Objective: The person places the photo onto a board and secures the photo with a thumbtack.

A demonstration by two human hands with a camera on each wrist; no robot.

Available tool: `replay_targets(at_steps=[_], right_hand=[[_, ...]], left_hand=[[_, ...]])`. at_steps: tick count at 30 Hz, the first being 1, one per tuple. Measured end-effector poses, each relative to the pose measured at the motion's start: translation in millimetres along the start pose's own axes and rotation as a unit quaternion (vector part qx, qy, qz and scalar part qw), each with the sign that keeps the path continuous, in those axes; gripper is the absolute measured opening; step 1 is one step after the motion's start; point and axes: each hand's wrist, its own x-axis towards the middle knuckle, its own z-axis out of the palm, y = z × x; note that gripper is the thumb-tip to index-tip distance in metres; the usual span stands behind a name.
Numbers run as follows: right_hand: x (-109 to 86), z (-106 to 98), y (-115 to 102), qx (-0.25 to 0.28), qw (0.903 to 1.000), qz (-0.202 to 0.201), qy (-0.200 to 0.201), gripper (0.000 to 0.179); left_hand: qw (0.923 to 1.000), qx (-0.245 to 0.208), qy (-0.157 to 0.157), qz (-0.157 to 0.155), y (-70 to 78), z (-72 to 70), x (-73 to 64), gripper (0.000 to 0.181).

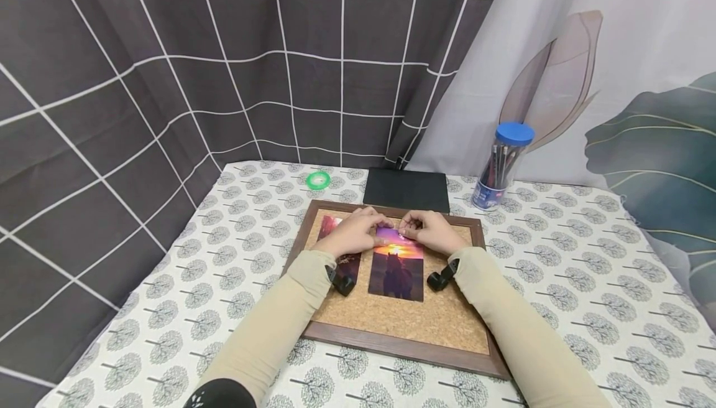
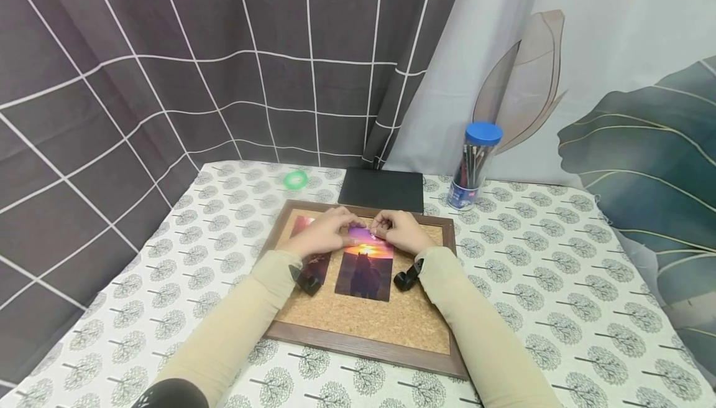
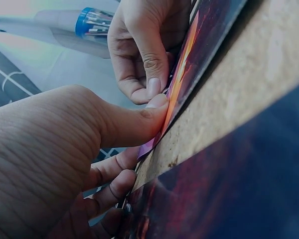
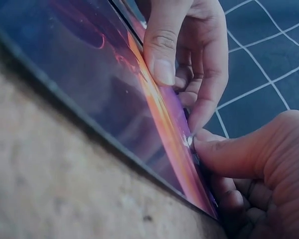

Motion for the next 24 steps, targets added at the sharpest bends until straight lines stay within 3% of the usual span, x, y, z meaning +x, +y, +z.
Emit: replay_targets(at_steps=[16, 20, 24], right_hand=[[-2.2, 1, -6, -0.003, 0.9998, 0.019, 0.005, 0.004], [-2.6, -3, -8, -0.011, 0.9999, -0.005, -0.001, 0.008], [-3.5, -12, -14, -0.027, 0.9981, -0.056, -0.006, 0.013]], left_hand=[[1.0000, 0.000, 0.001, 0.003, -1.5, 0.9, 0.9, 0.041], [1.0000, 0.008, 0.003, 0.003, -2.3, 1.3, 0.2, 0.042], [0.9996, 0.028, 0.007, -0.001, 0.1, -3.3, -3.8, 0.043]])
